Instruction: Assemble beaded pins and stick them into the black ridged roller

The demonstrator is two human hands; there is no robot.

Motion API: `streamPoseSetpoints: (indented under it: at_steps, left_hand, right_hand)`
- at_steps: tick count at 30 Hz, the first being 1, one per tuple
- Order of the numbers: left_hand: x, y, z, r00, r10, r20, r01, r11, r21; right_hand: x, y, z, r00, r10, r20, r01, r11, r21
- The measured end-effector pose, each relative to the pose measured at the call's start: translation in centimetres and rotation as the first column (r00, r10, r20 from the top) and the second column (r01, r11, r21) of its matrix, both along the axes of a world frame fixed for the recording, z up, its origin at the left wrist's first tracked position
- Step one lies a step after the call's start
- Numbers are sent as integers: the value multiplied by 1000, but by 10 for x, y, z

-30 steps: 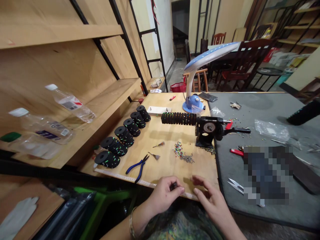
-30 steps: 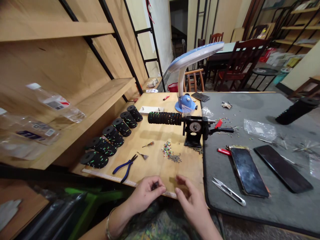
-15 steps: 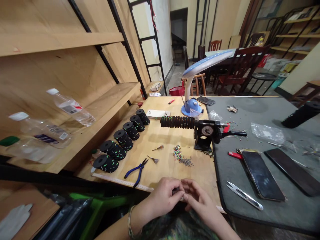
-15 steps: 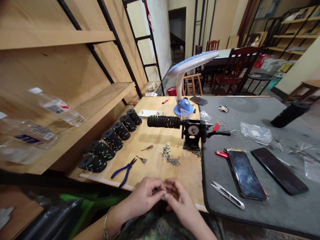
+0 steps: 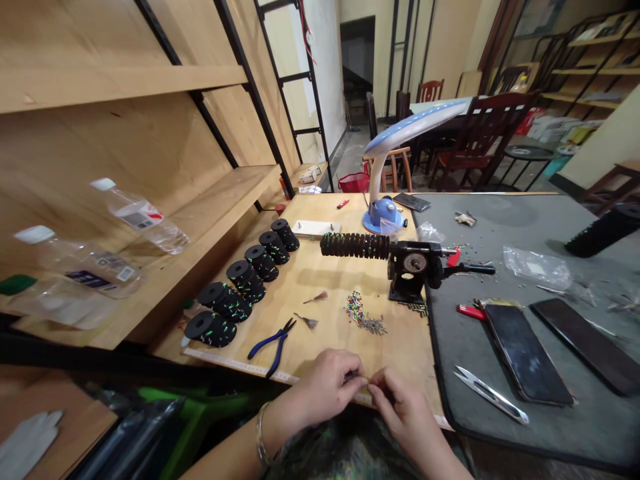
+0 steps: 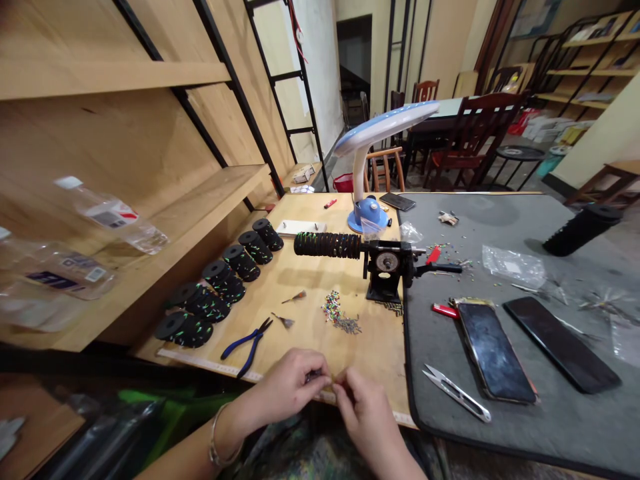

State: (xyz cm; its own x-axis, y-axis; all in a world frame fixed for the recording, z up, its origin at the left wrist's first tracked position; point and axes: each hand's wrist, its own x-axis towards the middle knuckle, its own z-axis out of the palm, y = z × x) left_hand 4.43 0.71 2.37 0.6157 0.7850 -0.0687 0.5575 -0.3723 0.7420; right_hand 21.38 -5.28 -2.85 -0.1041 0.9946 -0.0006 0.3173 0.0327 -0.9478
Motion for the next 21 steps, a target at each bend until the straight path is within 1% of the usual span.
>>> streamPoseSetpoints:
  at_steps: [1,3,5,7,9,11,14,16,19,21]
  left_hand:
    - [0,3,-3,1000,-9,-6,9,1000,8]
    - [-1,12,-10,999,-13,-45,15,999,52]
    - [-3,24,-16,991,23,-129,-4,990,140]
    - [-6,36,-20,971,86,-225,-30,970,240]
    - [-7,44,-20,956,124,-264,-45,956,288]
    - [-5,48,-17,953,148,-265,-49,936,347]
    - [5,48,-13,949,202,-242,-66,879,473]
    - [15,49,-15,946,208,-248,-63,870,490]
    - [26,54,-22,939,186,-290,-38,892,450]
    - [29,58,-28,936,180,-303,-31,898,438]
  right_hand:
    - [1,0,-2,1000,-4,22,4,1000,14]
    - [1,0,-5,999,-45,4,45,999,8]
    - [2,2,-8,989,-126,-73,123,991,-45]
    - [2,4,-12,960,-202,-194,176,974,-143]
    - [3,5,-18,917,-252,-309,179,952,-247]
    - [3,4,-25,875,-295,-383,174,931,-321]
    - [2,2,-35,833,-341,-436,179,912,-370]
    - [1,1,-38,812,-357,-461,181,906,-382]
    - [0,-1,-41,798,-369,-477,184,902,-391]
    - [2,-3,-42,799,-367,-477,179,902,-394]
